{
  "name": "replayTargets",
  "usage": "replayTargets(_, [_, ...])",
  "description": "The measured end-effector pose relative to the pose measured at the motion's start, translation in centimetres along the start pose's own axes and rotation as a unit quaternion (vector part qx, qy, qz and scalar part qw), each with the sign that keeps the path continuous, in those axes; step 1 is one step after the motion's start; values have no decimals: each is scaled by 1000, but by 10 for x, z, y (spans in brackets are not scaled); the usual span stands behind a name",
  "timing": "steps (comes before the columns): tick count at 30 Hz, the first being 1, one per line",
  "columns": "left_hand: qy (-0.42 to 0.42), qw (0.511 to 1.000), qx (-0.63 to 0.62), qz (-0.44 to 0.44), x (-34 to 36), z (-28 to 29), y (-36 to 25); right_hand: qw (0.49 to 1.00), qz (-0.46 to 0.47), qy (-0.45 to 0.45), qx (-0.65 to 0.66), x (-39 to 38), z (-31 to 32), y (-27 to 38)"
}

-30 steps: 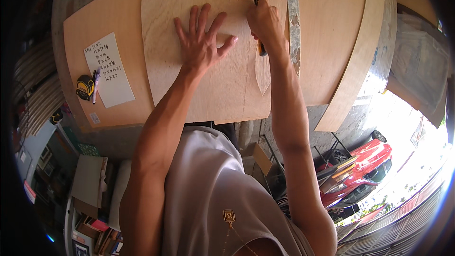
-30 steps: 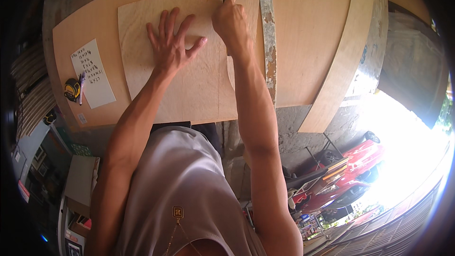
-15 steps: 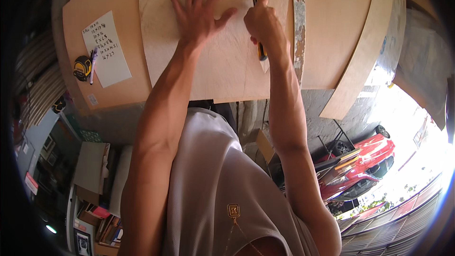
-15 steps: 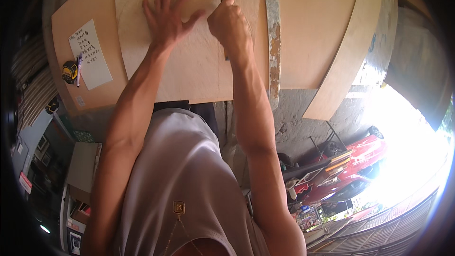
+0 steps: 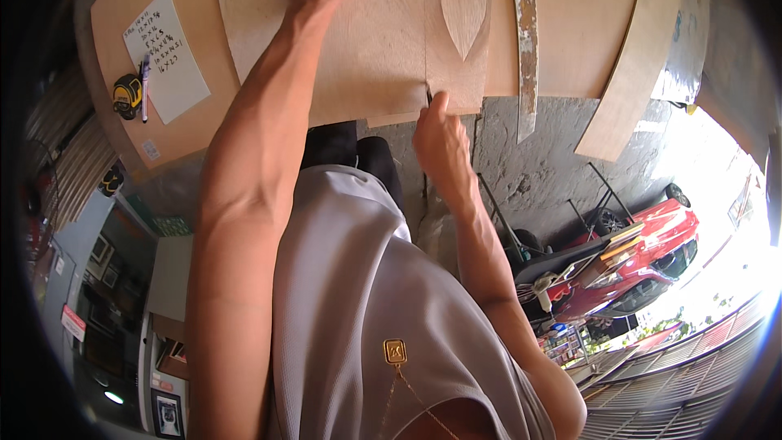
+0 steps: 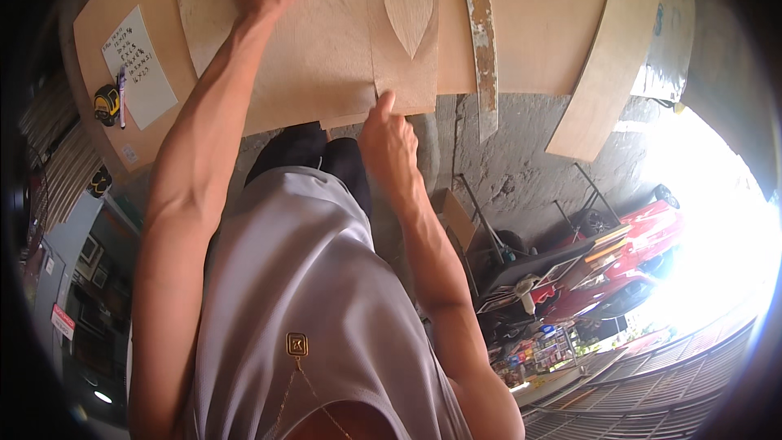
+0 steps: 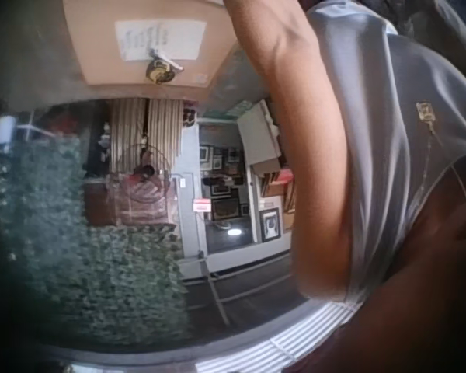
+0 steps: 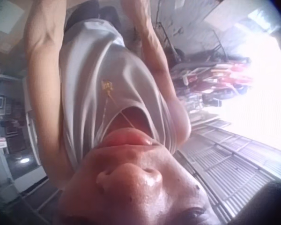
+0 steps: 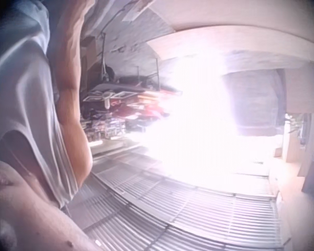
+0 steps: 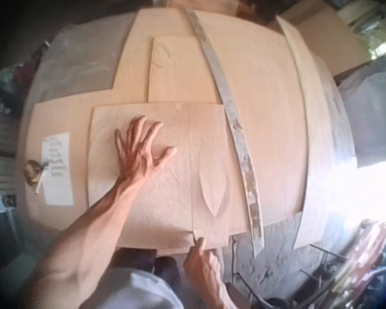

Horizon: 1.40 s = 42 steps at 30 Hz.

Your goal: The person measures and cuts thin wooden boards using a metal ruler and a utility knife. They mark dimensions on the wood with a marker and record measurements on a paper list. The person repeats the process for multiple pieces, separating cut sections and organizing them on the workbench.

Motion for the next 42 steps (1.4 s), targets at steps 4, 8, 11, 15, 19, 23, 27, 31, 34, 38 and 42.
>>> replayTargets(4, [0, 1000, 4, -5, -3, -2, -1, 994, -65, 87, -16, -59, -49, -71])
replayTargets(8, [-25, 1000, 17, 4, 32, -11, 7, 987, 28, -153, 48, -103, -86, -141])
replayTargets(11, [29, 999, 32, 16, 6, -2, 16, 966, -51, -161, 198, -63, -30, -128])
replayTargets(15, [4, 1000, 10, -15, 14, -7, 2, 866, -69, -237, 435, -26, 3, -96])
replayTargets(19, [20, 999, 13, -36, 10, 4, 4, 811, -44, -256, 524, -12, 2, -79])
replayTargets(23, [-9, 998, 1, -61, 52, 5, 27, 784, -71, -276, 551, -11, 6, -76])
replayTargets(27, [11, 995, -17, -96, 81, -26, 25, 755, -95, -311, 569, -4, 3, -91])
replayTargets(31, [33, 996, -12, -83, 76, -4, 29, 754, -100, -297, 578, -2, 8, -83])
replayTargets(34, [50, 996, 1, -72, 75, -3, 26, 754, -100, -301, 575, -1, 8, -84])
replayTargets(38, [4, 997, 45, -70, 72, -10, 29, 770, -102, -309, 549, -2, 12, -82])
replayTargets(42, [-54, 992, -41, -108, 47, -1, 13, 841, -141, -373, 366, -11, 34, -79])
Point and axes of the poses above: each hand's wrist, its own x-axis towards the middle knuckle, its own z-axis out of the back of the hand, y = z × x, the point moved 6 cm from there along x, towards the middle knuckle, and after that the axes turned 12 degrees about x, right-handed, at the moved point
